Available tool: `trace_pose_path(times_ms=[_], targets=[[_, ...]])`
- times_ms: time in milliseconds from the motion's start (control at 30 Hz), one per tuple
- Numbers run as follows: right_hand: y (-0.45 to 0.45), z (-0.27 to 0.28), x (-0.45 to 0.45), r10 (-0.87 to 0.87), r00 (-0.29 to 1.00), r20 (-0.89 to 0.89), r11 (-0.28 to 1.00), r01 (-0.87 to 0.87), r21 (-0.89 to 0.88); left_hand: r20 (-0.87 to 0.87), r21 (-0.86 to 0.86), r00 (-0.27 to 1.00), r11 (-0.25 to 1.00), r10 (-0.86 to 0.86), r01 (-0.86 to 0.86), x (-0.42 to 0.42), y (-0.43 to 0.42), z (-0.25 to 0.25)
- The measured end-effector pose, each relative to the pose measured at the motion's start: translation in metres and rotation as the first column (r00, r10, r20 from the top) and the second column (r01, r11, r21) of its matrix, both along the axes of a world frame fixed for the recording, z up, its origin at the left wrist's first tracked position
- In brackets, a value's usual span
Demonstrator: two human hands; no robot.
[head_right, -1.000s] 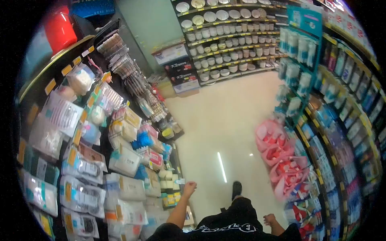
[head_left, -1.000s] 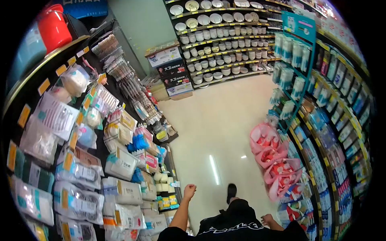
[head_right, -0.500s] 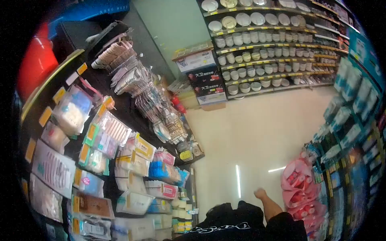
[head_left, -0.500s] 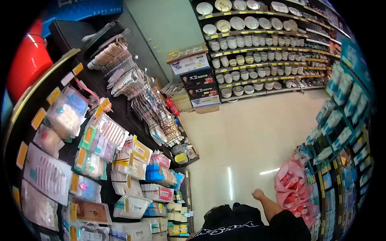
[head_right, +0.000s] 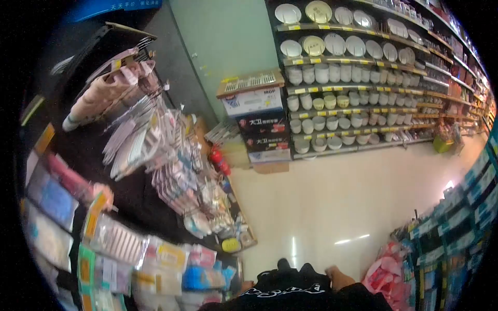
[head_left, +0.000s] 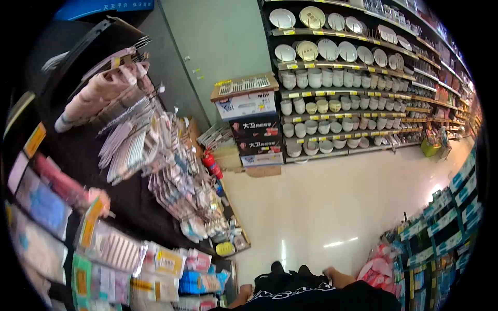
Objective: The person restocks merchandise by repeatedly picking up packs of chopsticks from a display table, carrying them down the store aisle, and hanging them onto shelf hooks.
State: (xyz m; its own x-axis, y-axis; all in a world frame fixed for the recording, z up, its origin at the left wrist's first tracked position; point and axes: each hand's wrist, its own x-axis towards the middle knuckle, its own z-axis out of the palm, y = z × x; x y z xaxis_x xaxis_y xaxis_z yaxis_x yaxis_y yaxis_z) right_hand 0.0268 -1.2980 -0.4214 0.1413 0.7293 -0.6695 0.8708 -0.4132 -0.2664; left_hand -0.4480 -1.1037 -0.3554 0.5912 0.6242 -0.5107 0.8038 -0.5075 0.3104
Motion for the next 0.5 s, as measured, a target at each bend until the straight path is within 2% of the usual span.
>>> trace_pose_path(times_ms=[33,67,100,133,167,200,233,267,300,333,367,400,433,467,500], targets=[[-0.001,-0.013,0.003,-0.358,0.925,-0.129,0.911,0.315,-0.266,0.175,-0.351,0.851,0.839,0.495,-0.416,0.017,0.039,-0.003],[-0.009,-0.025,0.002,-0.684,0.714,-0.15,0.662,0.52,-0.54,0.128,-0.693,0.465,0.414,0.876,-0.59,0.04,0.087,-0.007],[-0.007,-0.065,0.011,-0.849,0.507,-0.146,0.464,0.586,-0.664,0.086,-0.451,0.759,0.704,0.646,-0.548,0.065,0.142,0.003],[0.008,-0.01,0.003,-0.802,0.576,-0.16,0.571,0.659,-0.49,-0.052,-0.198,0.979,0.959,0.197,-0.204,0.087,0.196,-0.001],[0.032,0.051,-0.001,-0.902,0.375,-0.214,0.431,0.762,-0.483,0.091,0.308,0.988,0.947,-0.125,0.091,0.106,0.24,-0.008],[0.05,0.073,0.001,-0.951,0.155,-0.267,0.272,0.83,-0.488,0.304,0.147,0.938,0.964,0.167,-0.22,0.131,0.276,-0.004],[0.069,0.083,0.003,-0.875,0.396,-0.279,0.482,0.766,-0.426,0.408,-0.257,0.755,0.858,0.513,-0.444,0.157,0.301,0.022],[0.085,0.071,0.012,-0.74,0.613,-0.278,0.672,0.648,-0.359,0.38,-0.592,0.428,0.572,0.82,-0.568,0.188,0.323,0.066],[0.098,0.046,0.022,-0.554,0.79,-0.262,0.826,0.482,-0.291,0.432,-0.607,0.398,0.588,0.809,-0.535,0.208,0.344,0.082],[0.113,0.02,0.032,-0.329,0.916,-0.23,0.933,0.279,-0.226,0.481,-0.621,0.366,0.605,0.796,-0.499,0.228,0.364,0.097],[0.131,-0.001,0.043,-0.082,0.98,-0.179,0.984,0.051,-0.17,0.528,-0.631,0.329,0.621,0.783,-0.464,0.242,0.383,0.104],[0.156,-0.013,0.055,0.172,0.979,-0.112,0.975,-0.186,-0.125,0.549,-0.597,0.357,0.654,0.756,-0.465,0.25,0.397,0.107],[0.19,0.017,0.062,-0.316,0.898,-0.305,0.914,0.203,-0.351,0.571,-0.559,0.385,0.687,0.725,-0.464,0.253,0.41,0.098],[0.219,0.014,0.075,-0.332,0.87,-0.364,0.939,0.269,-0.213,0.596,-0.519,0.411,0.721,0.69,-0.459,0.256,0.424,0.087],[0.247,0.013,0.091,-0.433,0.822,-0.369,0.895,0.345,-0.282,0.549,-0.472,0.459,0.712,0.698,-0.519,0.255,0.434,0.077]])
